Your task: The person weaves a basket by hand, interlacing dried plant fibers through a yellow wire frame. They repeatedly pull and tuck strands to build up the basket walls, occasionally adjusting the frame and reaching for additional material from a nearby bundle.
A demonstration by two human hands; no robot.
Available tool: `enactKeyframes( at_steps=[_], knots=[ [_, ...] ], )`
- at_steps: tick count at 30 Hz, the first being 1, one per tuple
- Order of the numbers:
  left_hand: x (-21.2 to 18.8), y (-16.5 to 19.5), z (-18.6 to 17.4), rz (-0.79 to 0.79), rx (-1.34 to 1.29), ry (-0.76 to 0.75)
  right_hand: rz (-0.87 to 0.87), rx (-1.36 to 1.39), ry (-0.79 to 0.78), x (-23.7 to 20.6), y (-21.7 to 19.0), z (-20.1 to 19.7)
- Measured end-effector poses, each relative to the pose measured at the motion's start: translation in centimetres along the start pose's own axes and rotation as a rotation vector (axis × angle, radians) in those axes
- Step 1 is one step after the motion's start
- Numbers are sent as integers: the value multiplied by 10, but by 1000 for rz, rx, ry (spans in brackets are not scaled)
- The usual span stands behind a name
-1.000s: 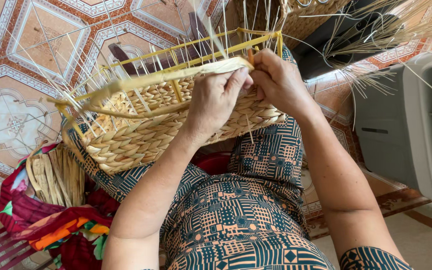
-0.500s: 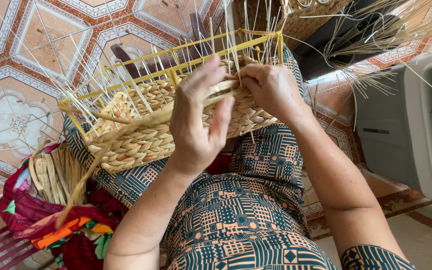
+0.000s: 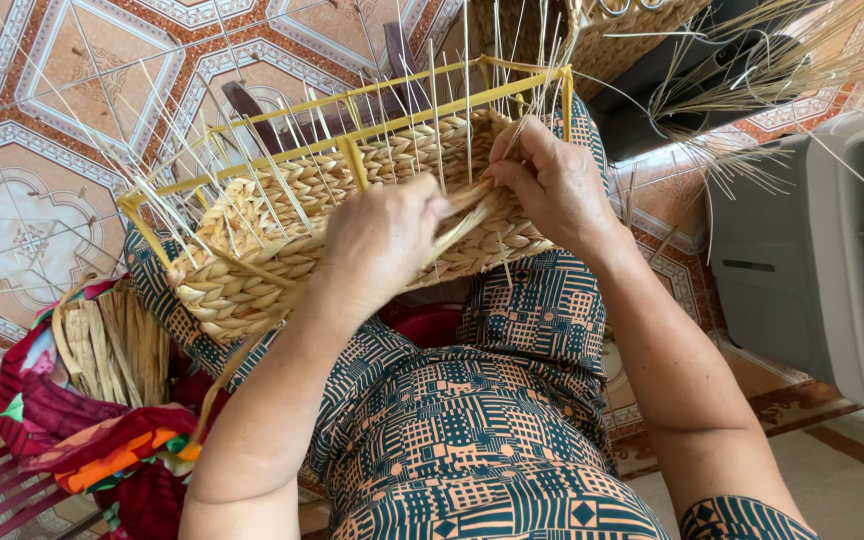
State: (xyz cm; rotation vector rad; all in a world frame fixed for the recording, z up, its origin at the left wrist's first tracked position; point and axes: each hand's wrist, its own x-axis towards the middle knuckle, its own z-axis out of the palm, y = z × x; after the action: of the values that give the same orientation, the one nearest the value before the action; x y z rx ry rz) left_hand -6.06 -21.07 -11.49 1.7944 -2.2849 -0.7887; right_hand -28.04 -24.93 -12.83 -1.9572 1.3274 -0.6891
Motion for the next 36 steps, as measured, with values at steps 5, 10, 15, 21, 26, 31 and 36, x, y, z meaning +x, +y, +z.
enactKeyframes(
  at_steps=[5, 10, 15, 21, 26, 31, 36],
  knots=[
    [-11, 13, -3, 383, 161, 626, -139, -9, 61, 6, -3, 1],
    [-11, 17, 11, 369, 76, 355, -84, 30, 89, 8, -6, -12],
    [-22, -18, -42, 103, -111, -96, -396, -83, -33, -5, -9, -5],
    [-58, -8, -105, 353, 197, 872, -309, -195, -5, 11, -6, 14],
    [-29, 17, -37, 250, -164, 434, -362, -206, 67, 10, -9, 16],
    [50, -4, 2, 87, -513, 68, -236, -74, 5, 11, -9, 13],
    [49, -2, 9, 117, -457, 396, 17, 211, -35, 17, -15, 10]
  ],
)
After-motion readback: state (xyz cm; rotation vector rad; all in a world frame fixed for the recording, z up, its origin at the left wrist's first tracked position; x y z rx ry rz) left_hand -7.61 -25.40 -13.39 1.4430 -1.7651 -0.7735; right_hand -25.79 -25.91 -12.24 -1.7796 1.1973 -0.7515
